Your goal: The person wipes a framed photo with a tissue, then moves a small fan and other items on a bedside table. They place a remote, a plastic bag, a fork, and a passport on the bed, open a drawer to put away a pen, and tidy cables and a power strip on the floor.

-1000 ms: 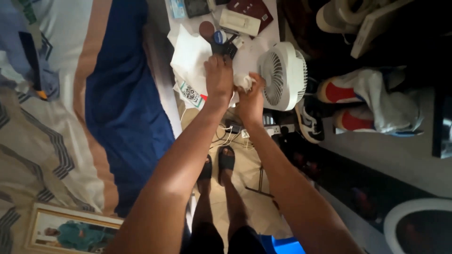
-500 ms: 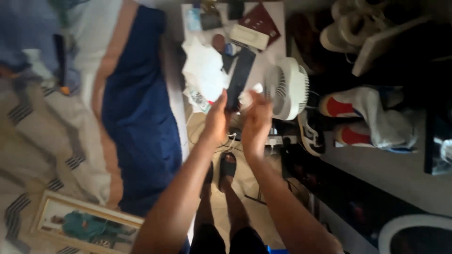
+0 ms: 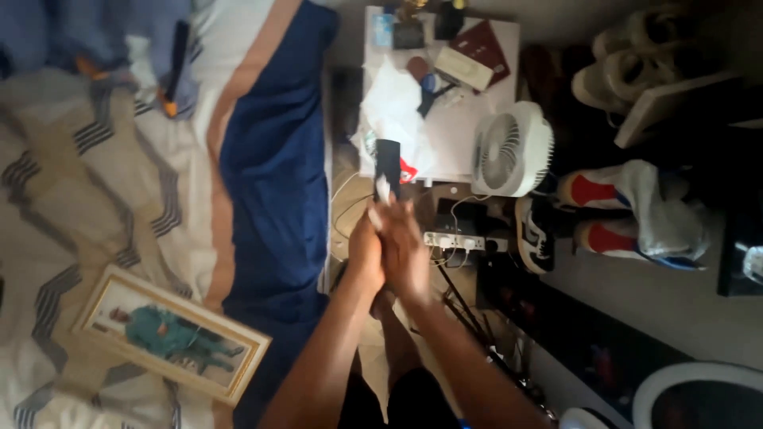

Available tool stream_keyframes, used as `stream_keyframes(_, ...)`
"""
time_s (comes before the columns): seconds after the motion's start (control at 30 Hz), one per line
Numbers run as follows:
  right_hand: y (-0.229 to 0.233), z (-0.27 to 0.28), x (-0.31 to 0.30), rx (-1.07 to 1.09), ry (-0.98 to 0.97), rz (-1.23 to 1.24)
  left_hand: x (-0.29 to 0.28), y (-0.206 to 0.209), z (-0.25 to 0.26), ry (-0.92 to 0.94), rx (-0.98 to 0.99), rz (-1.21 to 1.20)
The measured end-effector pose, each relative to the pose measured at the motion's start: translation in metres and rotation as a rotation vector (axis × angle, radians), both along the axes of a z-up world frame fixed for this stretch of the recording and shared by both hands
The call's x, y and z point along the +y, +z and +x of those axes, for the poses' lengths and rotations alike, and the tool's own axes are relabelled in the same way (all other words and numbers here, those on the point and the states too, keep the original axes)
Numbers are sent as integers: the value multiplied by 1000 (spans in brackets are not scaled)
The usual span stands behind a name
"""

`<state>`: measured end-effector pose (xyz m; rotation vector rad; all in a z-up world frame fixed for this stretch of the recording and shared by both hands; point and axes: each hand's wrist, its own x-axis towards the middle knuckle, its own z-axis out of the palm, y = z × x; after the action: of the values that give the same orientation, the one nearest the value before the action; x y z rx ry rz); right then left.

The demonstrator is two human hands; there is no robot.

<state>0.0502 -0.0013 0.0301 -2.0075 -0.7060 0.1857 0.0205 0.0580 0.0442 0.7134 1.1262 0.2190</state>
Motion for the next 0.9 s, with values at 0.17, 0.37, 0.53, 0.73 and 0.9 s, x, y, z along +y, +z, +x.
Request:
stream_keyframes(0.17, -47, -39, 2, 275, -99, -126, 1, -46, -37, 145, -252, -269)
stream_keyframes(0.37, -145, 26, -12, 329, -90, -447, -18, -62, -92, -150, -312, 85)
stream_keyframes(0.53, -76, -13, 22, 1430, -226, 392, -13, -59, -86, 177, -63, 8)
stream_keyframes(0.73, -48, -82, 19, 471, -137, -66, -8, -77, -97, 63, 426, 447)
stream_keyframes(0.9, -38, -117, 6, 302, -234, -213, 9, -111, -104, -174, 598, 335)
